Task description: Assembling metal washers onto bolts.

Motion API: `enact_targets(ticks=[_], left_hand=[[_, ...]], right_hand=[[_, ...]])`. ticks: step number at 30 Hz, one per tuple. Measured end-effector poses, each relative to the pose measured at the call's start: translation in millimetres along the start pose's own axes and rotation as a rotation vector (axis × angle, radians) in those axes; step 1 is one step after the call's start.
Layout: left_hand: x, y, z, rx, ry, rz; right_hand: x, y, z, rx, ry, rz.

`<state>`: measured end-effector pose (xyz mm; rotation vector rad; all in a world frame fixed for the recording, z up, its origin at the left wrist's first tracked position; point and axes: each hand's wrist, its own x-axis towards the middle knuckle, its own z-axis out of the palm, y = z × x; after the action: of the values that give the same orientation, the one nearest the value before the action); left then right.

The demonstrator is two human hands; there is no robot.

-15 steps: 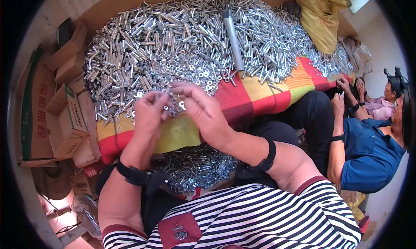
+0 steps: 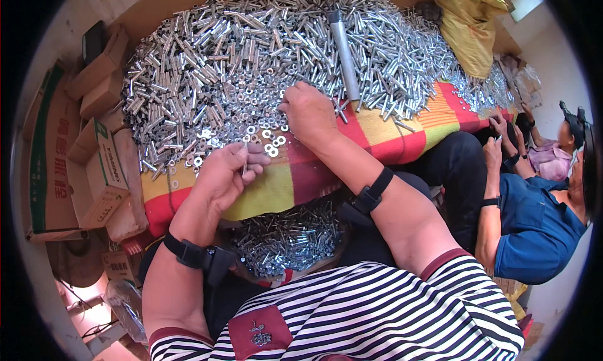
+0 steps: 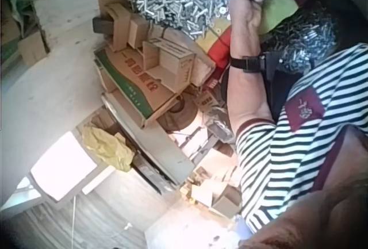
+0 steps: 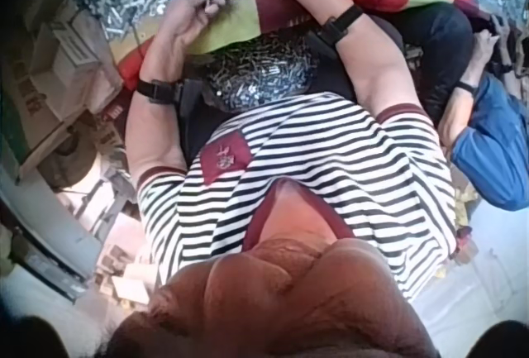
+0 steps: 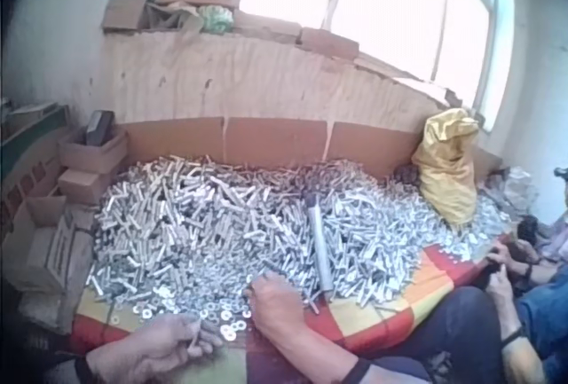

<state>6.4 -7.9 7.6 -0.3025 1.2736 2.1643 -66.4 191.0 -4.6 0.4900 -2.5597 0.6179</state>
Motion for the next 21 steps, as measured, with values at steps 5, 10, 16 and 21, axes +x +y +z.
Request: enact_targets(ticks=[5,10,16,21], left_hand=[[-8.5,7.5,-0.9,0.023,0.263,0.044],[-9.5,0.9,-5.1,0.339,0.206,0.082],[-5.8,-4.1,1.8,0.414,0.273,0.185],[-2.8,-3.9,3.4,0.403,0.332,0.173]], right_hand=[[-7.0,-14.5,-11.3,0.065,-0.032,-0.030],[-32.5,-33.6,-18.3,0.268,-0.290,-0.069],[-36.0,-44.8,-15.7,0.093,-0.453,-0.107],[-32.3,-47.2,-22.3,0.053,-0.469,-0.077]])
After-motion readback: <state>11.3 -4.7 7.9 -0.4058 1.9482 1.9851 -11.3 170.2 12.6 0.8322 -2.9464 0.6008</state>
